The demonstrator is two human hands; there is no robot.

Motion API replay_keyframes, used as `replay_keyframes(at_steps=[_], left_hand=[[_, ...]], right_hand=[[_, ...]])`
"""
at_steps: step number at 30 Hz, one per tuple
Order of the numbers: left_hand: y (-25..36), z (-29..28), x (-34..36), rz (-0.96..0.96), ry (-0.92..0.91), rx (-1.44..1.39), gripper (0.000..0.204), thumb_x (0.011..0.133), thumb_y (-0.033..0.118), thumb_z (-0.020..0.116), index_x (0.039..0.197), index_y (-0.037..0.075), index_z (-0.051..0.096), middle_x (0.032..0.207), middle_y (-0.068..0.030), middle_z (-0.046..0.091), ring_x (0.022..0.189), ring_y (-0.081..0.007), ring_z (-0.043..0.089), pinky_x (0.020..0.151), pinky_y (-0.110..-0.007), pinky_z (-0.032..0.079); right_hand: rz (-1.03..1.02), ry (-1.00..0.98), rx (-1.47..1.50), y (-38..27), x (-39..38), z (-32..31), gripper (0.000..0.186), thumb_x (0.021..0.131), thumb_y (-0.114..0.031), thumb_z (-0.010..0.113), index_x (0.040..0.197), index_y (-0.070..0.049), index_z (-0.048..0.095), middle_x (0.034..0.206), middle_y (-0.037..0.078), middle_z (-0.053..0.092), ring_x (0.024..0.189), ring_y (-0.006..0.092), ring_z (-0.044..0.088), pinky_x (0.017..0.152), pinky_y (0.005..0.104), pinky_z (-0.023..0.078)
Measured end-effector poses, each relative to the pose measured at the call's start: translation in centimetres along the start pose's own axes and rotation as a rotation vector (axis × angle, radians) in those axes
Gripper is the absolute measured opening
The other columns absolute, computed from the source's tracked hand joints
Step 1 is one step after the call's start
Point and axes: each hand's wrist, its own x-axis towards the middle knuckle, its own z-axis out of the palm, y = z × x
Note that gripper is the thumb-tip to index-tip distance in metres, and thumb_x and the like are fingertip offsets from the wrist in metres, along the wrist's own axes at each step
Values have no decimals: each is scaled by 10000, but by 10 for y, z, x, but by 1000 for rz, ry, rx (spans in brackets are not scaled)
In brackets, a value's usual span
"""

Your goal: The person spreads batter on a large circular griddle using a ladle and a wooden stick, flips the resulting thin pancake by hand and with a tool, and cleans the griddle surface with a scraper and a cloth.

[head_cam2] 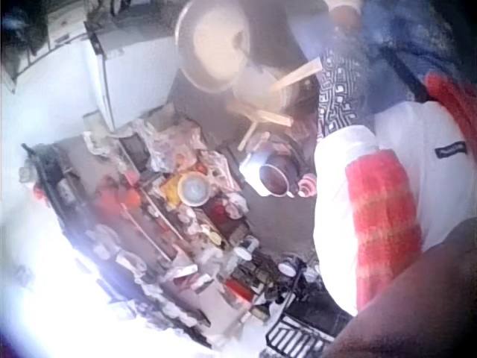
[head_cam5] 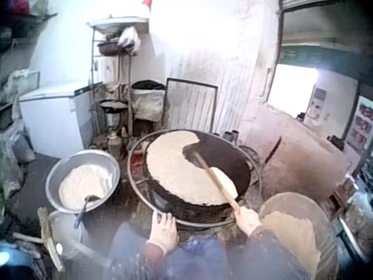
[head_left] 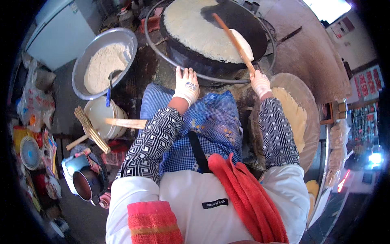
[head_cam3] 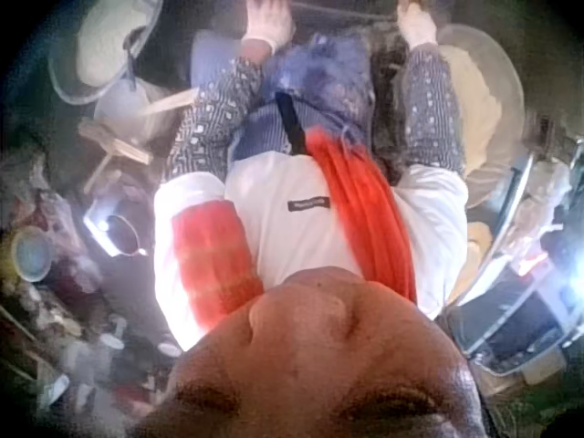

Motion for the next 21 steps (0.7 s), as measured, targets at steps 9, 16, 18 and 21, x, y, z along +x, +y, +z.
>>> replay_keyframes(at_steps=[9,16,18,21], left_hand=[[-23,-1,9,-75,-6,52,672,861,412,562,1364,-25,475,1429,-169,451,1359,-294,367,1152,-603,69],[-39,-23,17,-97,-110,-4,605,916,381,503,1370,-18,481,1452,-171,443,1387,-302,345,1138,-628,78],[-46,-12,15,-125,-115,4,608,918,384,500,1375,-17,476,1464,-173,431,1397,-306,333,1139,-630,72],[-53,-6,19,-157,-91,-33,573,923,334,478,1380,-12,473,1481,-171,413,1401,-322,328,1138,-639,59]], right_hand=[[30,-32,-19,10,5,-3,418,972,-424,454,1042,-36,590,965,273,663,952,458,627,839,535,491],[81,9,-39,19,11,-13,411,972,-407,463,1035,-28,610,958,270,667,948,442,633,818,531,493],[11,-31,-30,5,-1,-9,407,970,-400,467,1044,-24,604,949,273,666,948,441,634,817,531,494],[1,-15,-66,26,-7,6,371,959,-393,488,1020,-42,589,902,272,667,890,459,633,776,544,493]])
